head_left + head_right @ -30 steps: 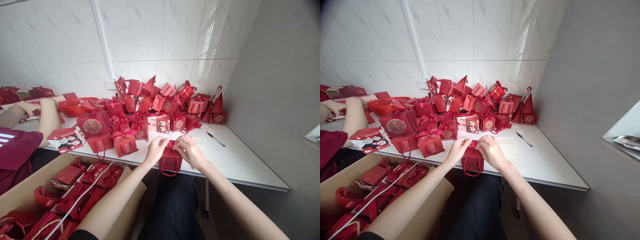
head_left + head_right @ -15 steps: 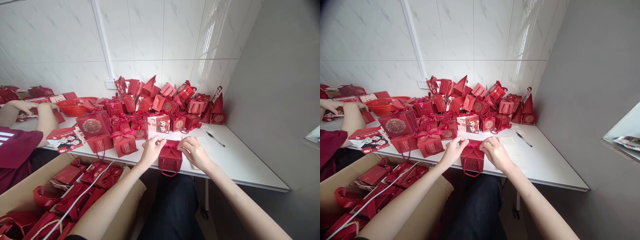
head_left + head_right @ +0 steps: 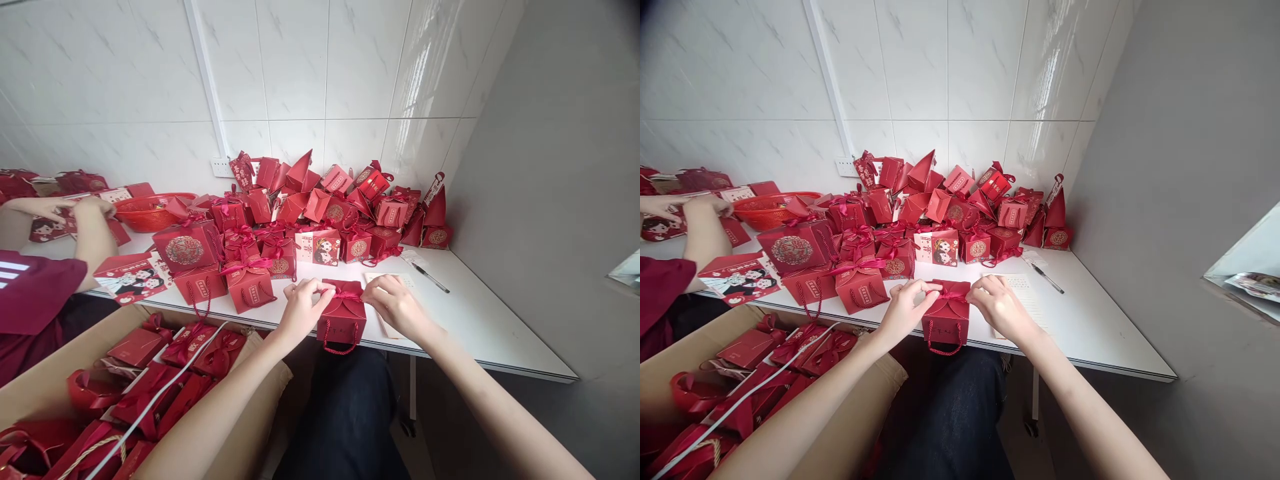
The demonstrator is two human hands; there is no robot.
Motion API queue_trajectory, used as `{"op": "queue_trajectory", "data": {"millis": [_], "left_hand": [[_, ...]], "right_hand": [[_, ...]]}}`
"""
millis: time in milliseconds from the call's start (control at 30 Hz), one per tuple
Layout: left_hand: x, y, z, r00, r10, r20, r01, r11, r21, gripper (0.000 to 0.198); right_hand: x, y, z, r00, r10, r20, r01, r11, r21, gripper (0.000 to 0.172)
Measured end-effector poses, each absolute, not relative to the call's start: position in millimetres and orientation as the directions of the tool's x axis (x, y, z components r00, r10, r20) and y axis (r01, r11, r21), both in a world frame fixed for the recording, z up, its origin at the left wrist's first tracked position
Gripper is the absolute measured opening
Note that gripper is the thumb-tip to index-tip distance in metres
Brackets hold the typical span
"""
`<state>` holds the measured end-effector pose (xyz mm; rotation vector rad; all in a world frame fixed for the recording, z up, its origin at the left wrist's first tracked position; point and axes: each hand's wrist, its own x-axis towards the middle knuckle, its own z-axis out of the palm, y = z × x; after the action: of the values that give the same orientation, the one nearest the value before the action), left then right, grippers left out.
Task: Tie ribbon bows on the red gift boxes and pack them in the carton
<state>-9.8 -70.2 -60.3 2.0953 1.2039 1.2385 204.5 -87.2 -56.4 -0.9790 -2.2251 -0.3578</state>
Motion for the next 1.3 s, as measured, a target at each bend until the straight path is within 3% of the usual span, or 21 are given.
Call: {"op": "queue_trajectory", "data": {"millis": [200,600,733,833,933,1000,1067,1167,1300], "left_hand": [[-12,-67,-60,0.26,0.861,0.438,0.423,-0.509,0.75,0.012],[-8,-56,-55,0.29,0.896,0.337,0.427,-0.436,0.792,0.024],[-9,-51,-56,0.34,0.893,0.293,0.448,-0.428,0.785,0.023],[-9,-54,-53,0.367,0.887,0.28,0.492,-0.441,0.75,0.025],[-9,-59,-49,0.332,0.897,0.294,0.572,-0.439,0.693,0.017],[-9,-60,-48,0.289,0.89,0.352,0.608,-0.455,0.65,0.008],[-7,-60,-48,0.286,0.861,0.421,0.615,-0.502,0.609,0.015],[-3,-58,-48,0.345,0.828,0.442,0.599,-0.557,0.575,0.007],[0,-54,-50,0.395,0.829,0.396,0.554,-0.559,0.617,0.007]], "right_hand": [[208,-87,-57,-0.504,0.617,0.605,0.667,0.723,-0.181,0.023],[212,-85,-55,-0.548,0.604,0.579,0.611,0.762,-0.217,0.023],[213,-87,-54,-0.502,0.663,0.555,0.572,0.736,-0.363,0.023],[212,-83,-58,-0.278,0.837,0.47,0.523,0.543,-0.657,0.03],[209,-76,-65,-0.04,0.998,0.052,0.392,0.063,-0.918,0.05],[204,-72,-69,-0.061,0.96,-0.274,0.27,-0.248,-0.93,0.059],[198,-70,-72,-0.163,0.878,-0.449,0.132,-0.432,-0.892,0.063],[190,-68,-73,-0.207,0.859,-0.467,-0.091,-0.493,-0.865,0.051],[183,-60,-70,-0.138,0.931,-0.338,-0.208,-0.361,-0.909,0.019]]}}
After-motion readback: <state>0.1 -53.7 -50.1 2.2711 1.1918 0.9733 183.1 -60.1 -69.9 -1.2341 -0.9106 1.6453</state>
